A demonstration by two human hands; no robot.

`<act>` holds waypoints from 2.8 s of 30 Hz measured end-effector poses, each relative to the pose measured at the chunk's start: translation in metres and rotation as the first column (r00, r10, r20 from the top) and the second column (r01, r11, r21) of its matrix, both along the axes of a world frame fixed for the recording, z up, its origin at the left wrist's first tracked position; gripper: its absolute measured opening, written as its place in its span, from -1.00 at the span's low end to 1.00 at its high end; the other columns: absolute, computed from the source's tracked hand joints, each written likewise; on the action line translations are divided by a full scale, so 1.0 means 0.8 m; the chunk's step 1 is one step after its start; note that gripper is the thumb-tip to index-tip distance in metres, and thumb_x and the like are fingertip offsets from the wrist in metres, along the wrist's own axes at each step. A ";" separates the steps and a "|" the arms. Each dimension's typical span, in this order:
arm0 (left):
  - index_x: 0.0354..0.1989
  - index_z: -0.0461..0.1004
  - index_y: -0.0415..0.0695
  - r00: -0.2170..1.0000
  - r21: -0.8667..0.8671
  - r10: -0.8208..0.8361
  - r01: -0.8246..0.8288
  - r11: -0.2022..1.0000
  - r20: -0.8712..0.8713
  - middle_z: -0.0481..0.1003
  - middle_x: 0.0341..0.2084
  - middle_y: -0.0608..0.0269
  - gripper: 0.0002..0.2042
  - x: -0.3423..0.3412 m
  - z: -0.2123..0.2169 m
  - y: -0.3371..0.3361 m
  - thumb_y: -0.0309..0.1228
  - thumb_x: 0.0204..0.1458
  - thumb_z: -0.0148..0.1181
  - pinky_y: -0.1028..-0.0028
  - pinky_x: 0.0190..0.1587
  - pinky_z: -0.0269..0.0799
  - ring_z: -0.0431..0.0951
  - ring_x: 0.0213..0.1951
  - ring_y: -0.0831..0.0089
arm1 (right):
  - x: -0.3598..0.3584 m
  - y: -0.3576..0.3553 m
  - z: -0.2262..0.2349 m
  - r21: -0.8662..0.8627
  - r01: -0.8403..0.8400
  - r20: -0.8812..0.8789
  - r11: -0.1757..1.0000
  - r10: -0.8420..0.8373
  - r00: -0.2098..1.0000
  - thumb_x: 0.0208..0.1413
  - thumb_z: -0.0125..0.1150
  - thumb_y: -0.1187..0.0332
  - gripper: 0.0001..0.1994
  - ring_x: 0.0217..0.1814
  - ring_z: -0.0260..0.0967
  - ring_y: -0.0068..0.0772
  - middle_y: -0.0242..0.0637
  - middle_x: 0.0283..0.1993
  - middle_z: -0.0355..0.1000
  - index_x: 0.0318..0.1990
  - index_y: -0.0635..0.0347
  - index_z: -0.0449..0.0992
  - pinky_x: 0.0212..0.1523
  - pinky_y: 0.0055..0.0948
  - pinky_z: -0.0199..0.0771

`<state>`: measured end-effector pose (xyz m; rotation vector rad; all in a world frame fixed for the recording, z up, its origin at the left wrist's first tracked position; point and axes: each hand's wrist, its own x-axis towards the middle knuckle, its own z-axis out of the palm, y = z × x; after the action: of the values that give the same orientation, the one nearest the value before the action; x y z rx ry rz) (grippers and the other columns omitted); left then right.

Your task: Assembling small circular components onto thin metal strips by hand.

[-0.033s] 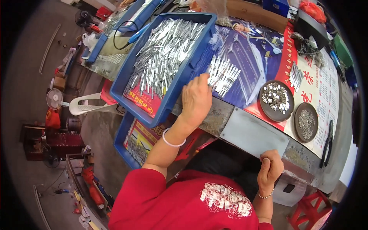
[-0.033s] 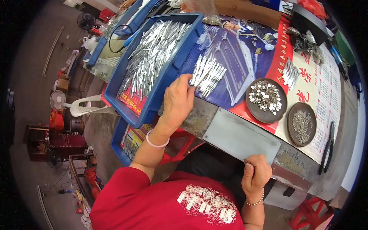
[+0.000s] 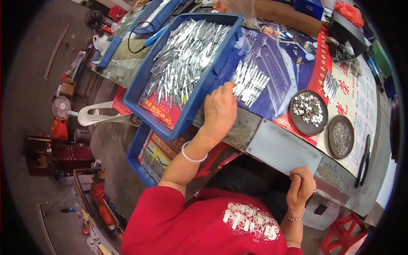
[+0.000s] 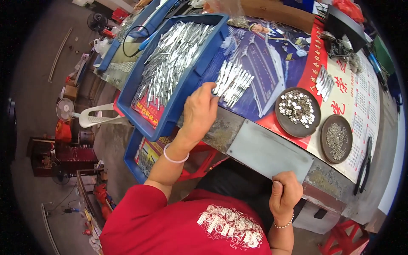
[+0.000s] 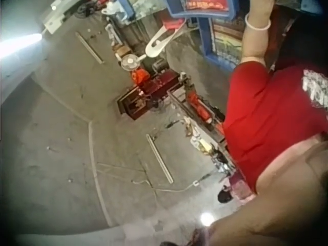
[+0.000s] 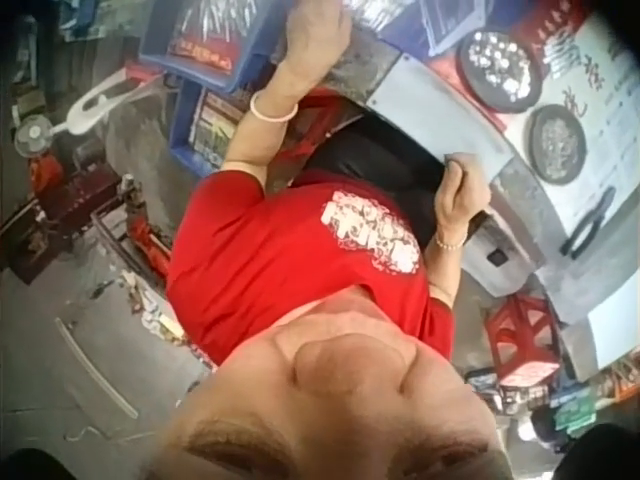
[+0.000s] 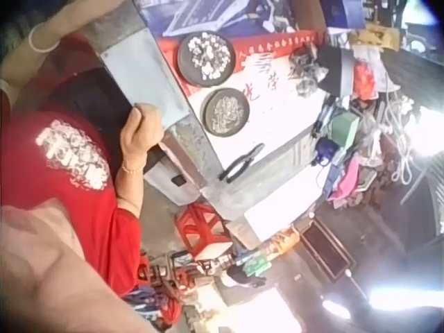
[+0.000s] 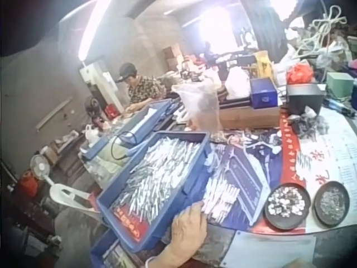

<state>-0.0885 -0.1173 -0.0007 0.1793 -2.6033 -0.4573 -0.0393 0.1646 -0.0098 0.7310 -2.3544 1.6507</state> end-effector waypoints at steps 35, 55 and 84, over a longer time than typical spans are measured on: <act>-0.45 0.55 -0.20 0.801 -0.123 0.332 -0.314 0.941 0.499 0.54 -0.43 -0.01 -0.84 0.084 0.044 -0.340 -0.42 -0.23 0.15 0.28 -0.17 0.44 0.54 -0.29 0.10 | 0.012 -0.023 -0.003 0.100 0.098 0.060 0.990 -0.105 0.993 0.09 0.02 0.53 -0.84 -0.57 0.05 -0.49 -0.30 -0.57 0.17 -0.51 0.32 0.29 -0.55 -0.54 0.04; -0.39 0.22 -0.23 0.946 0.792 -0.245 -0.019 0.610 0.211 0.49 -0.46 0.11 -0.87 0.136 0.107 -0.027 -0.72 0.01 0.00 0.52 -0.27 0.45 0.53 -0.35 0.48 | 0.034 -0.031 0.022 -0.038 0.073 0.128 0.997 -0.068 0.989 -0.16 0.15 0.65 -0.84 -0.54 0.24 -0.42 -0.26 -0.53 0.31 -0.39 0.26 0.37 -0.49 -0.52 0.25; -0.18 0.36 -0.28 0.751 0.918 -0.660 -0.262 -0.298 0.000 0.33 -0.57 0.30 -0.80 0.110 0.014 0.147 -0.37 0.21 -0.09 0.64 -0.51 0.24 0.31 -0.60 0.58 | -0.143 0.120 0.035 0.504 0.299 -0.089 0.810 -0.295 0.951 0.01 0.06 0.47 -0.91 -0.38 0.34 -0.03 -0.05 -0.46 0.37 -0.41 0.31 0.33 -0.34 -0.22 0.30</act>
<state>-0.0003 0.0000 0.0105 0.3328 -1.6557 -3.2077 -0.1541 0.2602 0.0178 0.3980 -2.7595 0.8917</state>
